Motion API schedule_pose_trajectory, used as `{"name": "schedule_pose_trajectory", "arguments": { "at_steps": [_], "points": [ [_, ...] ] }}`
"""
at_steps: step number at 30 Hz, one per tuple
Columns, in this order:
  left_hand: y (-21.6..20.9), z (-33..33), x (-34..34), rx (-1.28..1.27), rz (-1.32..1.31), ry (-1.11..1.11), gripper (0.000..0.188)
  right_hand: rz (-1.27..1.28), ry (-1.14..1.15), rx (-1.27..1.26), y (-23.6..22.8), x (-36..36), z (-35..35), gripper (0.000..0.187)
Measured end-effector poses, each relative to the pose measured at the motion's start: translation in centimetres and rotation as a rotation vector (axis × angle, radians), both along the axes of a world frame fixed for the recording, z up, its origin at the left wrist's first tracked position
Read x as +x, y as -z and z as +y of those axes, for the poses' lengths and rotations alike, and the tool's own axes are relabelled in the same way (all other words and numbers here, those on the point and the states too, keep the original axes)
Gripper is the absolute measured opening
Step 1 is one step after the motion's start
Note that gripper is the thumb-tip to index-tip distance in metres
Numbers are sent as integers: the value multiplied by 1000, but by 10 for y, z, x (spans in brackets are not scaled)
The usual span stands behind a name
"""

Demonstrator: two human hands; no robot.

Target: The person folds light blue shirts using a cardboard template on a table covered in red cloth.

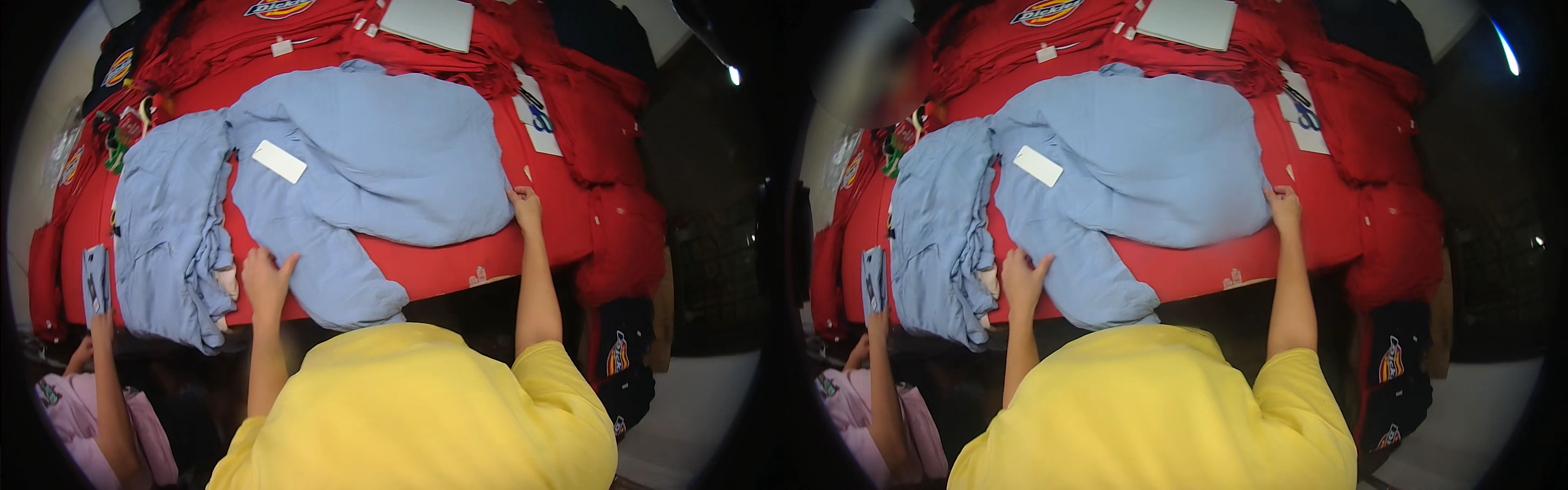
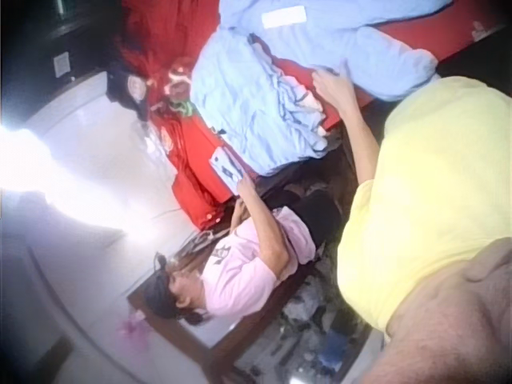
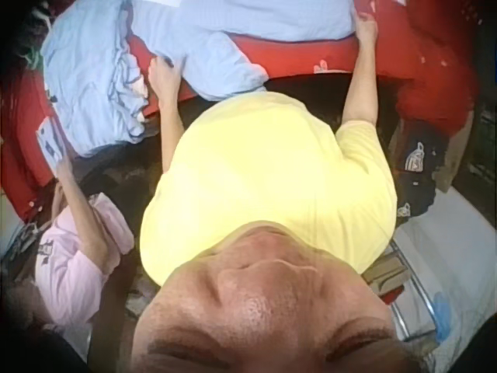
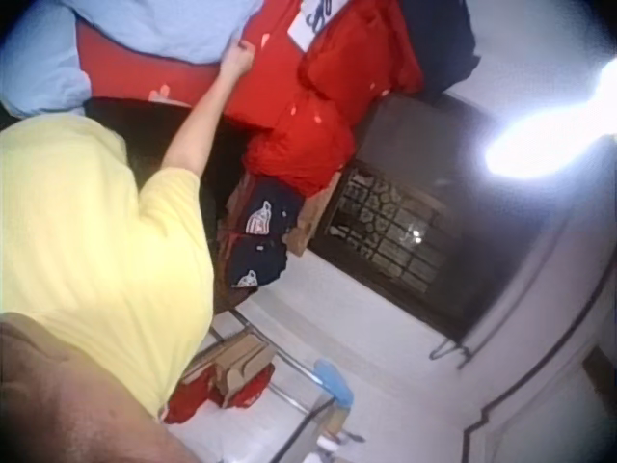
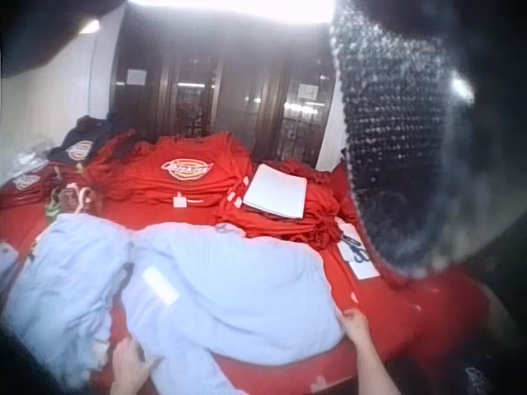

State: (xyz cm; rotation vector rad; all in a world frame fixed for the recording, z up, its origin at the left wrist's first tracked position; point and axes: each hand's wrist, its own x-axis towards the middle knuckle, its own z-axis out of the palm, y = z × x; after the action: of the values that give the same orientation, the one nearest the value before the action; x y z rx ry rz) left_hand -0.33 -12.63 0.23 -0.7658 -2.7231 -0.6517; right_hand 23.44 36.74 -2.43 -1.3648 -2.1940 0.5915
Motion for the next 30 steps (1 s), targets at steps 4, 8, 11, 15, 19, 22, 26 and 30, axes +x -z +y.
{"name": "schedule_pose_trajectory", "arguments": {
  "at_steps": [4, 8, 11, 15, 19, 22, 26, 30],
  "points": [
    [12, 5, -14, 652, -501, -66, 23, -242, -236, -167, -28, 22, 2, 27],
    [8, -16, 3, 1158, -612, -242, 23, 833, -173, -589, -43, 34, -12, 17],
    [0, -29, 12, 1086, -657, -211, 27, 925, -133, -604, -40, 43, -15, 13],
    [-34, -46, 52, 740, -527, -152, 32, 246, -166, -544, -45, 80, -12, 13],
    [-83, -51, 84, 46, -898, -204, 26, -305, -155, -359, -58, 113, -11, 27],
    [-101, -22, 88, -59, -664, -291, 25, -448, -197, 86, -88, 93, -25, 30],
    [-18, 13, 51, 262, -149, -252, 37, 25, -505, 273, -59, 4, -31, 36],
    [21, 22, 30, -131, 43, -261, 48, -225, -543, 443, -20, -19, -32, 45]
  ]
}}
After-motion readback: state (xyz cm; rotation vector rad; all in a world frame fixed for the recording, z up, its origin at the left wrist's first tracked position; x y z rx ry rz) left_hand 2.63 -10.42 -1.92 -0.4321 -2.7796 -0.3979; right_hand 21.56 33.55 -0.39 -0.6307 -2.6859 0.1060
